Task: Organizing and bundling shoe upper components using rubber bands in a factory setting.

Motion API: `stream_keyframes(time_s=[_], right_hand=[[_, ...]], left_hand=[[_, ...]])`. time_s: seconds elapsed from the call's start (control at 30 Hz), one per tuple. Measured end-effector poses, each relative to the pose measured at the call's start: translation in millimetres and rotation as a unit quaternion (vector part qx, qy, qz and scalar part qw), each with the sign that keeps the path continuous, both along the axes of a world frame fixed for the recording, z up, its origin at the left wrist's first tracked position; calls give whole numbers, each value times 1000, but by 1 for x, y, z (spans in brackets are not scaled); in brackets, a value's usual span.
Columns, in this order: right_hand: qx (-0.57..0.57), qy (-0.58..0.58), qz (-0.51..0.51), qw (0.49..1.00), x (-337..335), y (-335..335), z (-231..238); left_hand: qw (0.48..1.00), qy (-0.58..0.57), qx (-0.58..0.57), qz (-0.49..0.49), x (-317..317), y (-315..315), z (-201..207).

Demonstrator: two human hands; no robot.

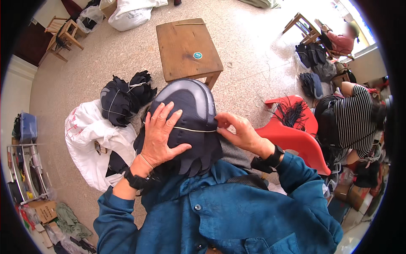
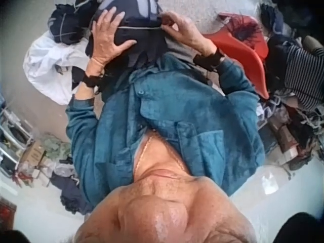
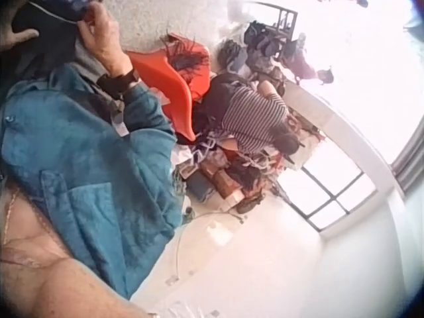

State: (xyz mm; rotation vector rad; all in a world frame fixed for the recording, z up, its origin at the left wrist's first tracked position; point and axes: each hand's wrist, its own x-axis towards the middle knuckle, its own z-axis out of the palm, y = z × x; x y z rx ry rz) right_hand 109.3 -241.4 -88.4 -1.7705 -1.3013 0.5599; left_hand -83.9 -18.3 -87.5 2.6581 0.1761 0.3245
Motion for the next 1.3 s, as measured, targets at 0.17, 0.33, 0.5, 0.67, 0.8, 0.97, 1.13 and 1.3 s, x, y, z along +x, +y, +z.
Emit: stream_keyframes(time_s=[0.17, 0.33, 0.5, 0.67, 0.8, 0.97, 1.13, 1.3], right_hand=[[73, -75, -13, 994, -8, -8, -16], [57, -179, 15, 982, -17, -7, -23], [17, -105, -17, 994, -16, -5, -35], [38, -85, 14, 996, -8, 0, -43], [64, -66, -23, 995, 0, 20, -32], [87, -63, -47, 993, 15, 45, -20], [81, -12, -66, 994, 15, 70, 1], [110, 131, -34, 985, 17, 72, 10]], left_hand=[[998, -70, -10, -4, -3, -1, -13], [996, -76, 54, 0, -4, -11, -12], [974, -80, 214, -3, -18, -35, 1], [980, 9, 127, -151, -36, -60, -6], [983, 31, 111, -140, -32, -59, 5], [988, 79, 121, -47, -16, -79, 19], [972, -73, 218, 47, -8, -79, -7], [972, -77, 216, 54, -7, -71, -1]])
